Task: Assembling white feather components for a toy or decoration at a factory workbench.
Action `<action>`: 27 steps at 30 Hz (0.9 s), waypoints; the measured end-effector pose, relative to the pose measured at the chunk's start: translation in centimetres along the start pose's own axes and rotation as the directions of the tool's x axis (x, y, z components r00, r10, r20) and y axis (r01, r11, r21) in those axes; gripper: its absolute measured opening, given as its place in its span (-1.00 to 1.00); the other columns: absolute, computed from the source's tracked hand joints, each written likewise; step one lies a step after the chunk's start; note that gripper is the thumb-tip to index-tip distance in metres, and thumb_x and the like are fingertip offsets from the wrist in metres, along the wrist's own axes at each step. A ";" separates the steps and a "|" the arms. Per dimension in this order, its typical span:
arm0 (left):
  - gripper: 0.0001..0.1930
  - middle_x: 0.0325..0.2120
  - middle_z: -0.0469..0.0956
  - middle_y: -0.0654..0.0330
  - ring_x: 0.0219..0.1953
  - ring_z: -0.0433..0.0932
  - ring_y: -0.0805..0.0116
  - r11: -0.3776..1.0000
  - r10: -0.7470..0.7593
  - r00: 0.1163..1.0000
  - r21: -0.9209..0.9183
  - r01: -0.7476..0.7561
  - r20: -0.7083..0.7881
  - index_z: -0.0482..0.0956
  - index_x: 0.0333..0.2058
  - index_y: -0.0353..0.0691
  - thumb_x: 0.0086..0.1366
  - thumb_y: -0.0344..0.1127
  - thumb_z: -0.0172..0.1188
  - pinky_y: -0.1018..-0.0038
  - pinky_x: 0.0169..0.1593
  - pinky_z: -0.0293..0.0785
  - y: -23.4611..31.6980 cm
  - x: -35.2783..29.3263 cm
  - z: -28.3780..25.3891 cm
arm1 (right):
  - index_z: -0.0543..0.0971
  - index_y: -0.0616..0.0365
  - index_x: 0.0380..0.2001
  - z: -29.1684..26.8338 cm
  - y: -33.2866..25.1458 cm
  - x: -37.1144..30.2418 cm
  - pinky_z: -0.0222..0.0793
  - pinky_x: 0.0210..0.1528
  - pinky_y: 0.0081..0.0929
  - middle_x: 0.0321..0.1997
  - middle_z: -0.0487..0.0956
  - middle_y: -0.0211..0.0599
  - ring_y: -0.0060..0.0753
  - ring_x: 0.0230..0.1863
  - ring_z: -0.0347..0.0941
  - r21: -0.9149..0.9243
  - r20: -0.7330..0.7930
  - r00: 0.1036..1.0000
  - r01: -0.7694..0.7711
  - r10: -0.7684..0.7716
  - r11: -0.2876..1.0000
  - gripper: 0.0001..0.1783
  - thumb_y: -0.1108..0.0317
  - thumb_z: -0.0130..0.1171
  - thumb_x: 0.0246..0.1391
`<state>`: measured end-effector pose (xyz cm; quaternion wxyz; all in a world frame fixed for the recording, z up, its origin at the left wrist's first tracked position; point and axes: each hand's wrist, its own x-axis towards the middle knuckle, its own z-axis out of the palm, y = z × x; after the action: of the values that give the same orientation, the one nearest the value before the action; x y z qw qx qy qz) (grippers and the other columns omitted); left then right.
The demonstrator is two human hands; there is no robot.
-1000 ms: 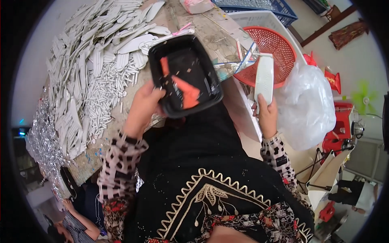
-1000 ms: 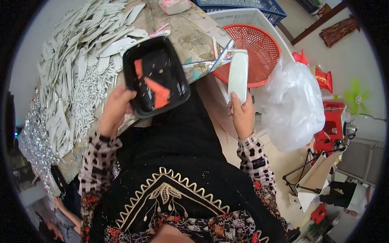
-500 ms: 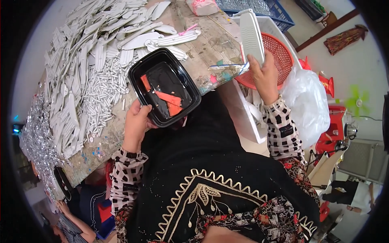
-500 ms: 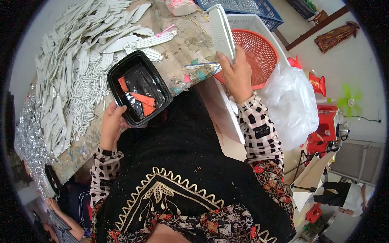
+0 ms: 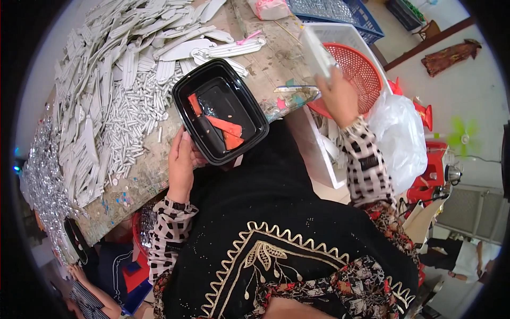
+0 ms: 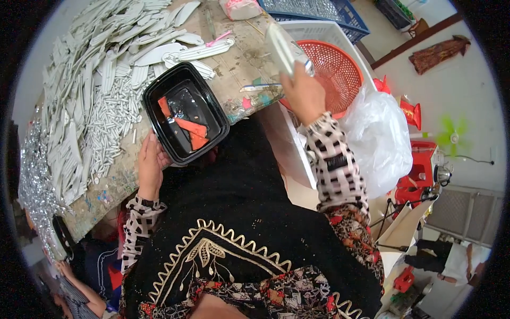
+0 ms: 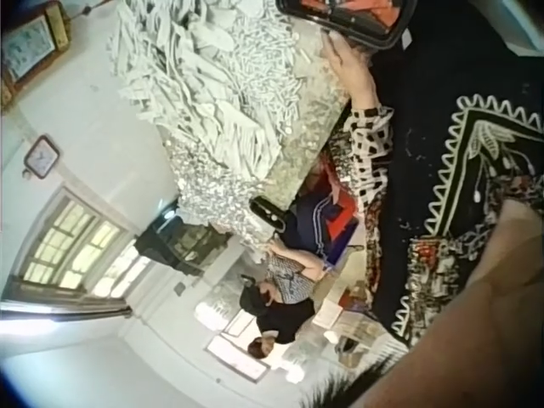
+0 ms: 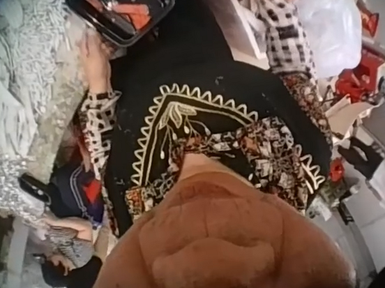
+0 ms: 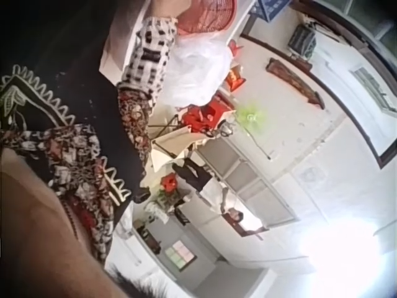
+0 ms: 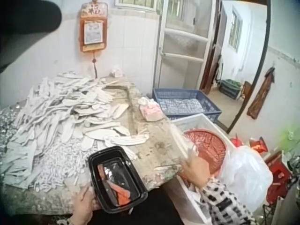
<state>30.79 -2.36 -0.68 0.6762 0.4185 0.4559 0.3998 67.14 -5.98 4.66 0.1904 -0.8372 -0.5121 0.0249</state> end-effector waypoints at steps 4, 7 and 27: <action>-0.46 -0.36 0.56 0.19 -0.50 0.55 0.50 0.999 0.021 0.999 -0.030 -0.021 0.026 0.07 0.30 -0.20 0.47 -0.06 -0.22 0.61 -0.46 0.48 -0.2 0.3 -0.4 | 0.37 0.33 -0.06 -3.4 -3.1 -1.2 0.41 -0.21 -0.08 -0.39 0.54 0.26 0.19 -0.27 0.52 0.426 -0.562 0.818 0.415 -0.124 0.804 -0.44 -0.02 0.02 0.17; -0.45 -0.36 0.56 0.17 -0.51 0.55 0.49 0.998 0.056 0.997 -0.022 -0.055 0.049 0.05 0.31 -0.20 0.48 -0.03 -0.26 0.60 -0.46 0.49 -0.7 0.5 -0.6 | 0.38 0.37 -0.04 1.4 0.0 0.1 0.42 -0.28 -0.34 -0.40 0.58 -0.03 -0.14 -0.35 0.55 0.247 -0.240 0.947 0.273 -0.214 0.930 -0.54 0.15 0.05 0.21; -0.41 -0.47 0.52 0.19 -0.56 0.52 0.47 0.994 0.104 0.993 0.032 -0.106 0.057 0.06 0.30 -0.19 0.46 0.05 -0.27 0.59 -0.48 0.49 -0.4 1.0 -1.3 | 0.40 0.34 -0.09 -1.2 -0.8 0.2 0.39 -0.24 -0.48 -0.28 0.57 -0.26 -0.45 -0.35 0.47 0.245 0.014 1.000 0.021 -0.025 0.969 -0.61 0.22 0.10 0.17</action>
<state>29.88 -1.27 -1.63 0.6591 0.4646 0.4212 0.4150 66.82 -5.77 6.07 0.2882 -0.8011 -0.5164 0.0925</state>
